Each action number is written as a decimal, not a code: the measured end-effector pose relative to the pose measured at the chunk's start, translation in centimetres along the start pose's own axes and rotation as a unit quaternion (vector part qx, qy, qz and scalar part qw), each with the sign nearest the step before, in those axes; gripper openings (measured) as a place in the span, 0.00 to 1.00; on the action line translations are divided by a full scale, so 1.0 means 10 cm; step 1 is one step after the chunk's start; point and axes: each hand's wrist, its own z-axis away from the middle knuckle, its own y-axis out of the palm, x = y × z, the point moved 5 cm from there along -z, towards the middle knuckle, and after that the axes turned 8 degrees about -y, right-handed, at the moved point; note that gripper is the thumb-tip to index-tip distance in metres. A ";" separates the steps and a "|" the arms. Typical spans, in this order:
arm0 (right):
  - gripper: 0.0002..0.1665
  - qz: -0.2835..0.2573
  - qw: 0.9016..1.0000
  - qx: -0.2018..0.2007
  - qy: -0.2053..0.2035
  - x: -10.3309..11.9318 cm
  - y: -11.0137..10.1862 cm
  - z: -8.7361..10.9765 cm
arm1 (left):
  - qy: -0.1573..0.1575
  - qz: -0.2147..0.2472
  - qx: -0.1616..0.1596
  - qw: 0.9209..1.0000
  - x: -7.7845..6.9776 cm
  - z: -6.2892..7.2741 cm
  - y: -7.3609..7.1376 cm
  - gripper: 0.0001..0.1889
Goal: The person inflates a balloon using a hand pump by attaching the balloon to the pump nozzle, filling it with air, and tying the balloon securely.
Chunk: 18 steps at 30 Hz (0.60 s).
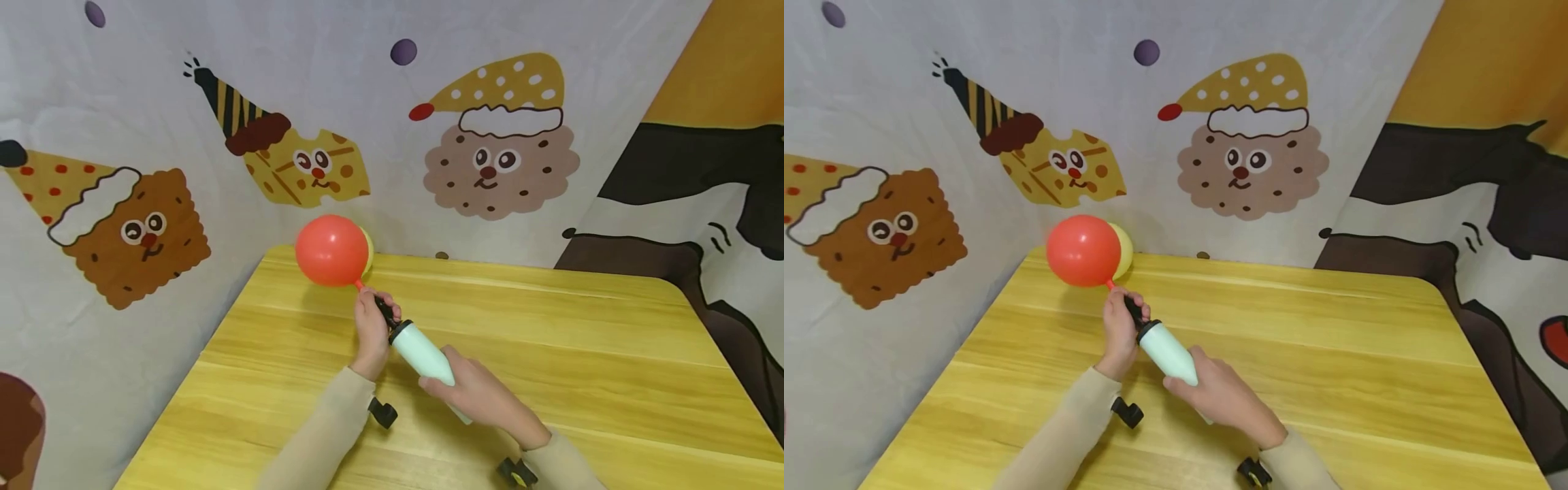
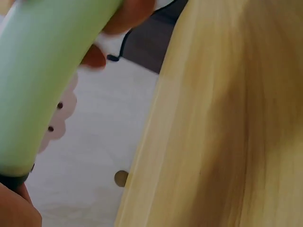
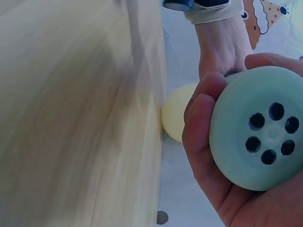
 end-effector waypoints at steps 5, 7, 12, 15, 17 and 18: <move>0.36 -0.016 1.000 -0.009 0.004 -0.02 0.02 0.01 | 0.003 -0.020 0.003 1.000 0.01 0.01 0.03 0.20; 0.34 -0.023 1.000 -0.011 0.003 -0.03 0.01 0.06 | 0.012 -0.021 0.000 1.000 -0.04 -0.03 0.04 0.20; 0.32 -0.017 1.000 0.007 -0.007 -0.03 -0.11 0.29 | 0.035 0.004 -0.017 0.999 -0.29 -0.17 -0.02 0.19; 0.30 0.008 1.000 0.012 -0.026 -0.01 -0.19 0.43 | 0.042 0.023 -0.023 0.999 -0.40 -0.21 -0.08 0.18; 0.28 0.027 0.999 0.006 -0.040 -0.01 -0.21 0.49 | 0.043 0.023 -0.023 0.999 -0.42 -0.20 -0.10 0.18; 0.28 0.033 0.998 0.002 -0.045 0.00 -0.21 0.50 | 0.042 0.021 -0.022 0.999 -0.41 -0.20 -0.09 0.18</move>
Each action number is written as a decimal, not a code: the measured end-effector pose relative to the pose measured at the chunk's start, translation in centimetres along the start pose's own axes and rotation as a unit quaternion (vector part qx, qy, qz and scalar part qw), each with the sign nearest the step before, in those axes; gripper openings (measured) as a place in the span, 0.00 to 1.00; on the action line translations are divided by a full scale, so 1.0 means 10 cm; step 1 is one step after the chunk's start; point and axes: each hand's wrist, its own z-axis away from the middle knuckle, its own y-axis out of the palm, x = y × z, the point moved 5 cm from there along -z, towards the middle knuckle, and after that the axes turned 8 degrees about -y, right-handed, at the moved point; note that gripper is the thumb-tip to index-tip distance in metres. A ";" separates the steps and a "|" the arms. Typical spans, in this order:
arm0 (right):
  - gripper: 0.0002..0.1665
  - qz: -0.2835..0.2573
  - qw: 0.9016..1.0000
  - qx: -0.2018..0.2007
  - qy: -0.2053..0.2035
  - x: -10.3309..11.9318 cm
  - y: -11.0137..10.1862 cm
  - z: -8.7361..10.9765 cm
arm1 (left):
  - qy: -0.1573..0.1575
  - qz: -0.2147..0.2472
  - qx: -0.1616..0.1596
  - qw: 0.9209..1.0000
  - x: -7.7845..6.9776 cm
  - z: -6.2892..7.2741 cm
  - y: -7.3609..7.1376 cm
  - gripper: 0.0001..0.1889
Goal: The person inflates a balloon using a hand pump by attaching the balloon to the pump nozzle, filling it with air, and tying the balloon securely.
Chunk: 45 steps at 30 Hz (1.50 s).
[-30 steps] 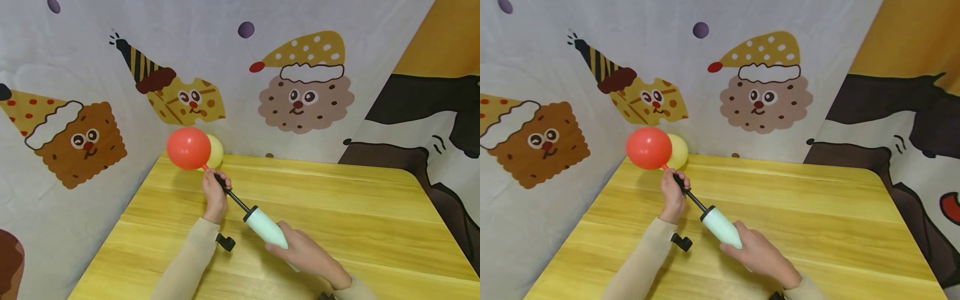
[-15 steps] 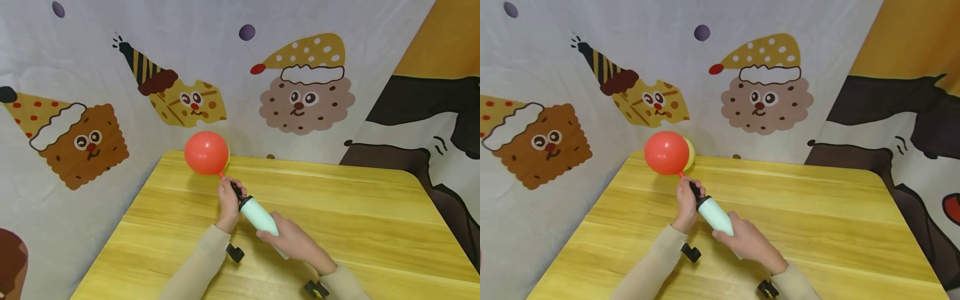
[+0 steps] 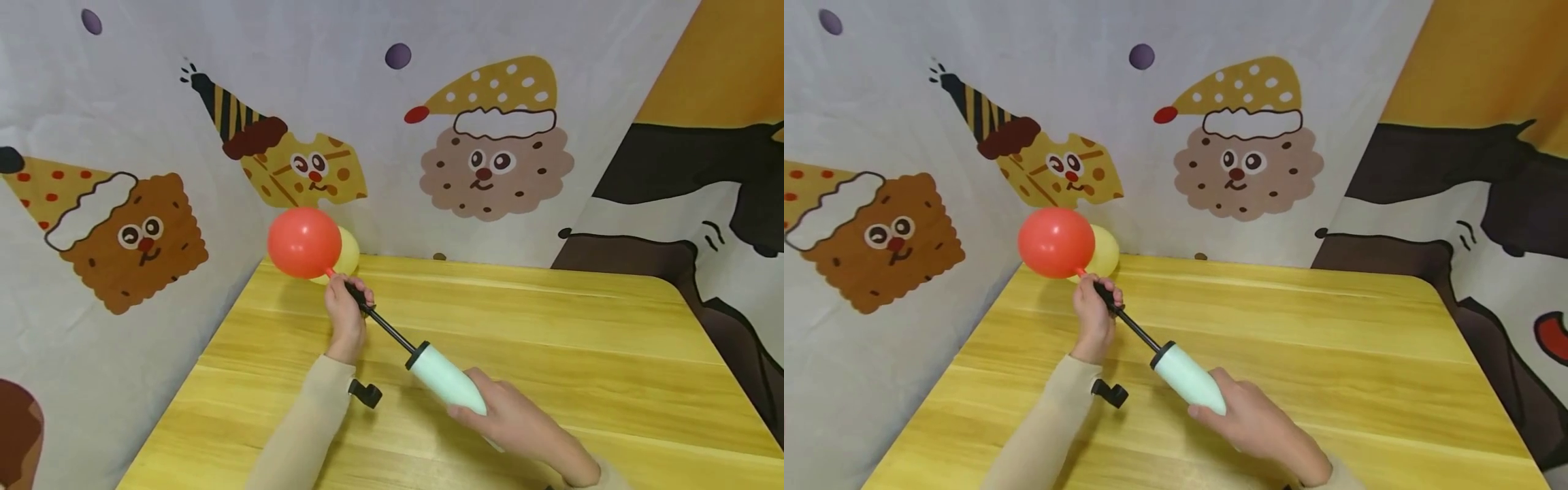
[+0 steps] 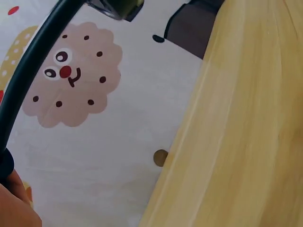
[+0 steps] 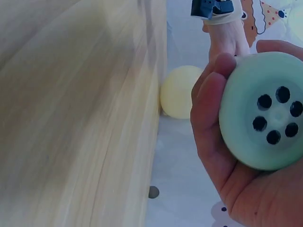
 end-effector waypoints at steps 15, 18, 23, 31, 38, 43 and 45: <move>0.38 0.012 0.997 -0.045 0.061 0.03 0.16 -0.29 | -0.046 -0.018 0.039 0.998 0.37 0.30 0.19 0.16; 0.38 0.009 0.996 -0.054 0.063 0.02 0.18 -0.36 | -0.054 -0.025 0.040 0.997 0.42 0.34 0.21 0.17; 0.39 0.002 0.997 -0.050 0.056 -0.01 0.20 -0.39 | -0.036 -0.027 0.034 0.998 0.37 0.28 0.19 0.19; 0.31 0.028 0.999 -0.009 0.039 0.05 -0.02 -0.07 | -0.009 0.021 -0.002 1.000 0.05 0.02 -0.01 0.20; 0.27 0.092 0.995 -0.026 0.007 0.08 -0.14 0.08 | -0.010 0.040 -0.018 0.999 -0.02 -0.04 -0.08 0.19; 0.28 0.072 0.997 -0.031 0.005 0.01 -0.01 -0.05 | -0.018 0.013 0.004 1.000 0.13 0.08 0.02 0.19; 0.31 0.061 0.998 -0.032 0.015 0.00 0.04 -0.10 | -0.018 0.005 0.005 1.000 0.19 0.13 0.06 0.18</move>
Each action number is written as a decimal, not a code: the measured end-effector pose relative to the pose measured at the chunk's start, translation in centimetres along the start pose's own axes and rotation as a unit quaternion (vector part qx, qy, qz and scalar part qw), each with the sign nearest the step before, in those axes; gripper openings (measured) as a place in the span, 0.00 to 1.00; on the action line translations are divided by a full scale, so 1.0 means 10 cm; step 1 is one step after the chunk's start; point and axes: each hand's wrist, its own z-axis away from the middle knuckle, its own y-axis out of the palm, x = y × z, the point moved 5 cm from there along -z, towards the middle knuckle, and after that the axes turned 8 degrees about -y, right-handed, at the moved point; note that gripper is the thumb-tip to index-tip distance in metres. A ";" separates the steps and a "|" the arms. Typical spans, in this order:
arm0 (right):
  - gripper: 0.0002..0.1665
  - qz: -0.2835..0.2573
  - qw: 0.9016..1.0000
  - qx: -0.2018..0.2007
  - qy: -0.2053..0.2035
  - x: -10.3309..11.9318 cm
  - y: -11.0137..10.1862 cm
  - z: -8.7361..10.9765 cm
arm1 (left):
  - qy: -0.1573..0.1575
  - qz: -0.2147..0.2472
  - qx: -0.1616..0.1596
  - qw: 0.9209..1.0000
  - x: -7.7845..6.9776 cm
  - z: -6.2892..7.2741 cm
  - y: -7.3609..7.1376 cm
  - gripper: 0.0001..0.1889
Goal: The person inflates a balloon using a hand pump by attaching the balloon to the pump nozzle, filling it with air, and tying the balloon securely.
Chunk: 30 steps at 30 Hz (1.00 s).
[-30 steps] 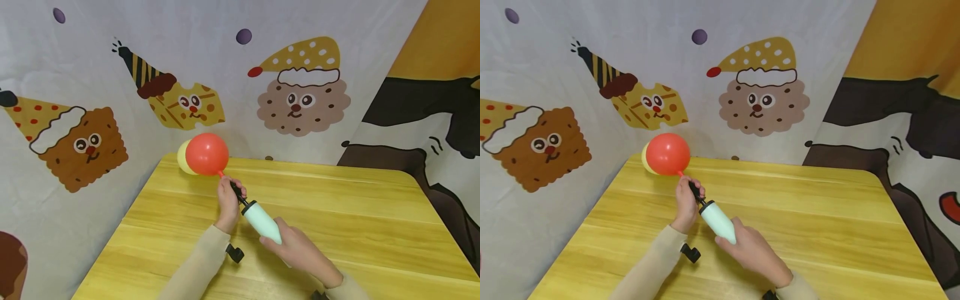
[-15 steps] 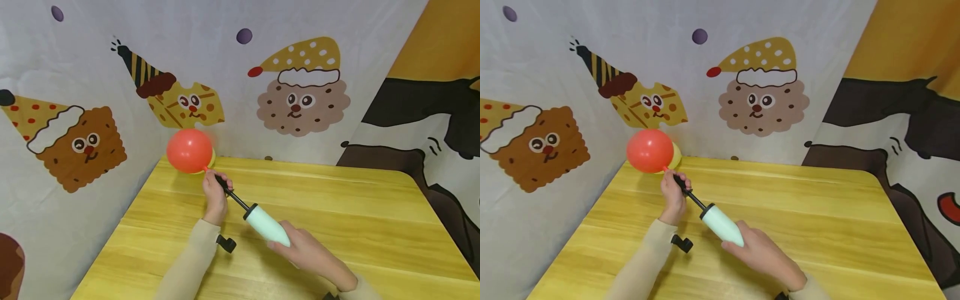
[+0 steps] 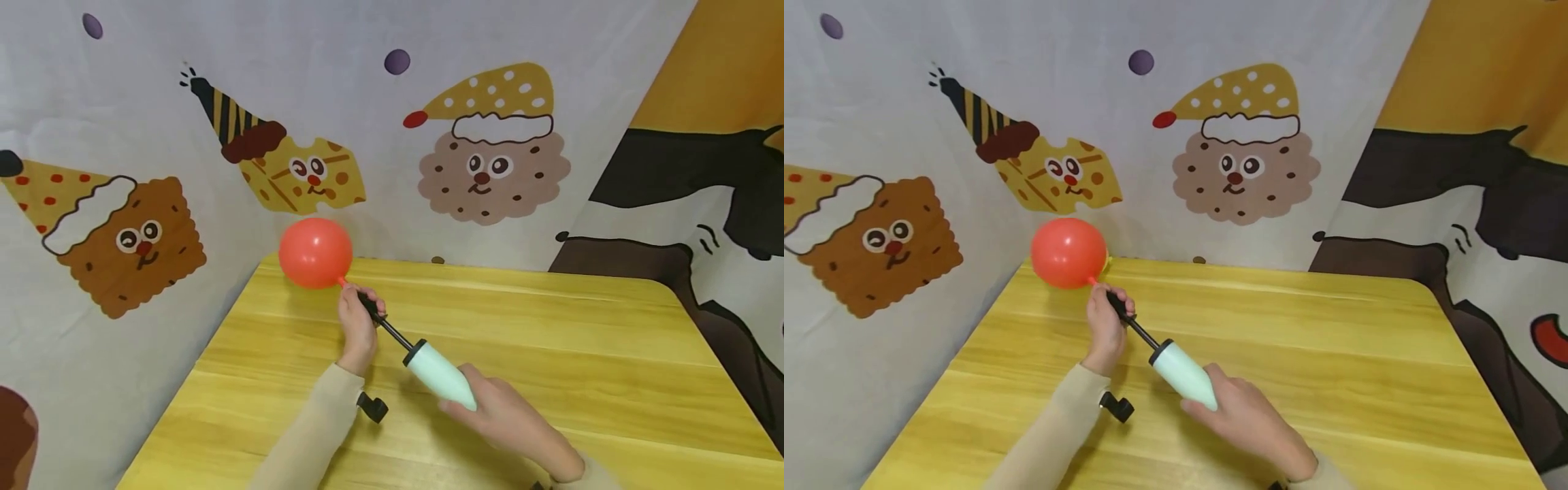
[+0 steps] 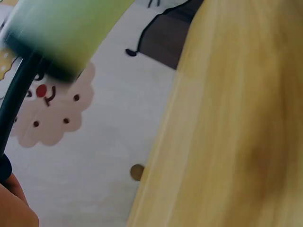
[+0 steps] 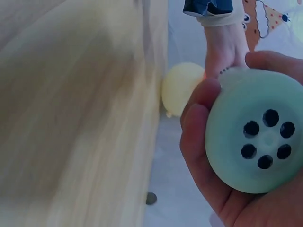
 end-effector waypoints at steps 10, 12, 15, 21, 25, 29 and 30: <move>0.37 -0.012 0.999 -0.019 0.031 0.06 0.11 -0.23 | 0.000 -0.032 0.037 0.999 0.17 0.19 0.17 0.19; 0.38 -0.018 0.999 -0.021 0.033 0.06 0.12 -0.26 | -0.005 -0.037 0.040 0.999 0.19 0.20 0.19 0.19; 0.38 -0.029 0.999 -0.020 0.037 0.06 0.14 -0.29 | -0.010 -0.040 0.040 0.998 0.21 0.18 0.18 0.19; 0.38 -0.069 0.997 -0.003 0.041 0.05 0.16 -0.27 | -0.008 -0.033 0.036 0.999 0.10 0.04 0.12 0.21; 0.35 -0.082 0.996 0.031 0.035 0.02 0.08 -0.10 | 0.012 -0.001 0.012 1.000 -0.07 -0.08 0.00 0.20; 0.29 -0.071 0.996 0.047 0.004 -0.02 -0.01 0.05 | 0.029 0.023 -0.009 0.999 -0.17 -0.14 -0.08 0.18; 0.28 -0.061 0.997 0.046 -0.004 -0.03 -0.01 0.06 | 0.028 0.024 -0.008 0.999 -0.16 -0.14 -0.08 0.18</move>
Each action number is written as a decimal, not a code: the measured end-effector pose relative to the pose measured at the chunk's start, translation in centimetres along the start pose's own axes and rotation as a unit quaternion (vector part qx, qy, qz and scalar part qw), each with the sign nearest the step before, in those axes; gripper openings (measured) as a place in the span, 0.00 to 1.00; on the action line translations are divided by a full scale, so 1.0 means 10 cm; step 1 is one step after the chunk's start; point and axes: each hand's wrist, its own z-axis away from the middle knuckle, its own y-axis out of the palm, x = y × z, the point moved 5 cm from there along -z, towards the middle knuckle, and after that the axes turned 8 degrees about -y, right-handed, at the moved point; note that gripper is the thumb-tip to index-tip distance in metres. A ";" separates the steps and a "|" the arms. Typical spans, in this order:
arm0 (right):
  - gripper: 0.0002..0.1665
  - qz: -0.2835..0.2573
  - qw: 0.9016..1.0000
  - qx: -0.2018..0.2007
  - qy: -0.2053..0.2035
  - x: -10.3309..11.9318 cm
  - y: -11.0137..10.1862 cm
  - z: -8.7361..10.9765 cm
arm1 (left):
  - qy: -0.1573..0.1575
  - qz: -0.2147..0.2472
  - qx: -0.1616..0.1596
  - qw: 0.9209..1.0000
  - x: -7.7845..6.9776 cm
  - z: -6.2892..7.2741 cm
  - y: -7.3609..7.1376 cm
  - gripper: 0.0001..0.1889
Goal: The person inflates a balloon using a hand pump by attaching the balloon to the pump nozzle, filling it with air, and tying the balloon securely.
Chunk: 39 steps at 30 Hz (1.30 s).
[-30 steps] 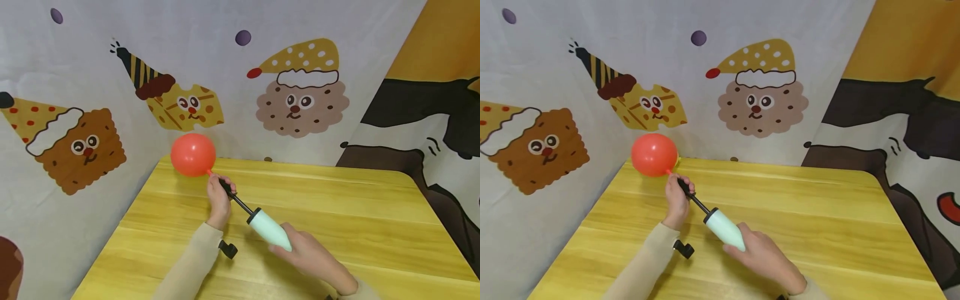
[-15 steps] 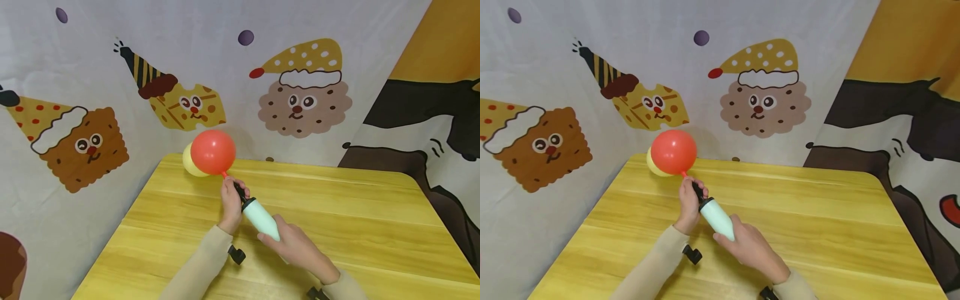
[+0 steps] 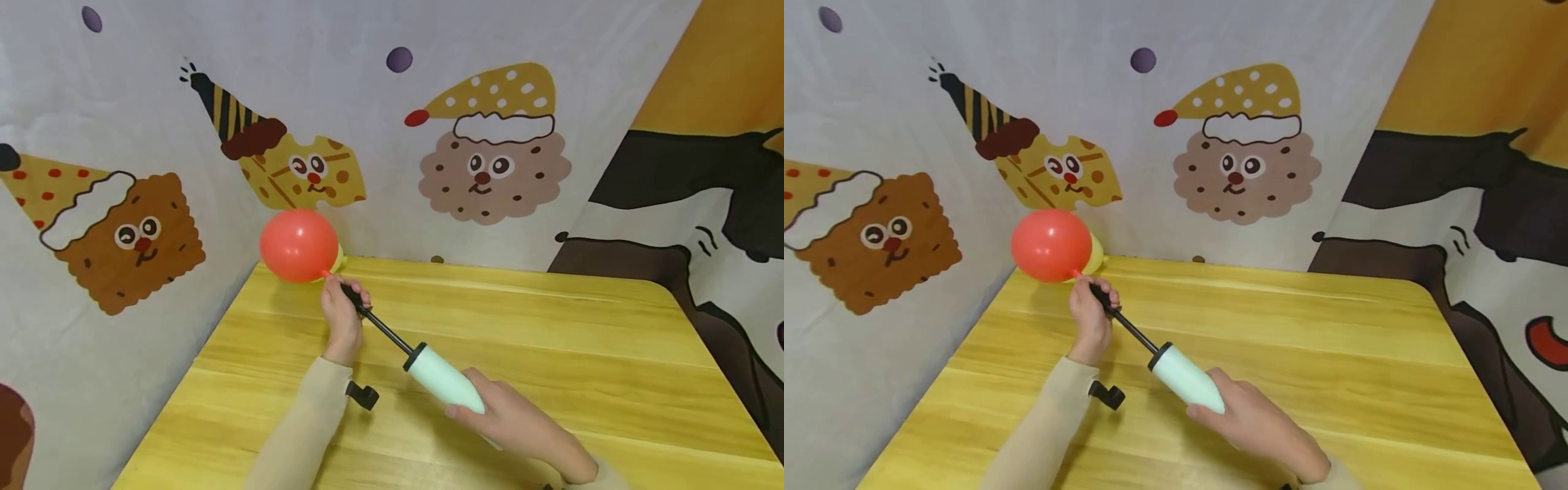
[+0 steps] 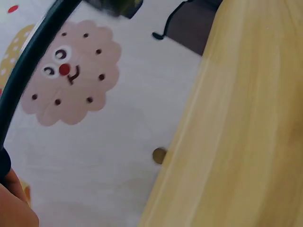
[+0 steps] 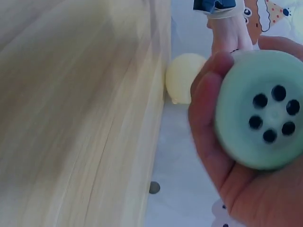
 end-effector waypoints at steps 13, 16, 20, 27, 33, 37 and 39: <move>0.36 0.015 0.999 -0.031 0.036 0.01 0.15 -0.28 | -0.035 -0.030 0.029 0.999 0.31 0.27 0.13 0.17; 0.37 0.007 0.999 -0.032 0.037 0.03 0.15 -0.35 | -0.048 -0.029 0.036 0.998 0.36 0.33 0.15 0.17; 0.39 -0.003 0.999 -0.027 0.032 0.05 0.16 -0.40 | -0.057 -0.026 0.036 0.997 0.41 0.34 0.14 0.17; 0.39 -0.020 0.999 -0.025 0.031 0.00 0.19 -0.34 | -0.053 -0.053 0.024 0.997 0.39 0.20 0.06 0.20; 0.29 -0.014 1.000 0.015 0.006 -0.04 0.05 -0.06 | -0.016 -0.023 -0.006 1.000 0.10 0.01 -0.06 0.20; 0.24 -0.001 1.000 0.019 -0.017 -0.07 -0.04 0.04 | 0.000 0.000 -0.008 1.000 -0.03 -0.06 -0.10 0.19; 0.25 0.001 1.000 0.020 -0.024 -0.08 -0.04 0.03 | -0.010 0.005 -0.001 1.000 -0.02 -0.05 -0.10 0.18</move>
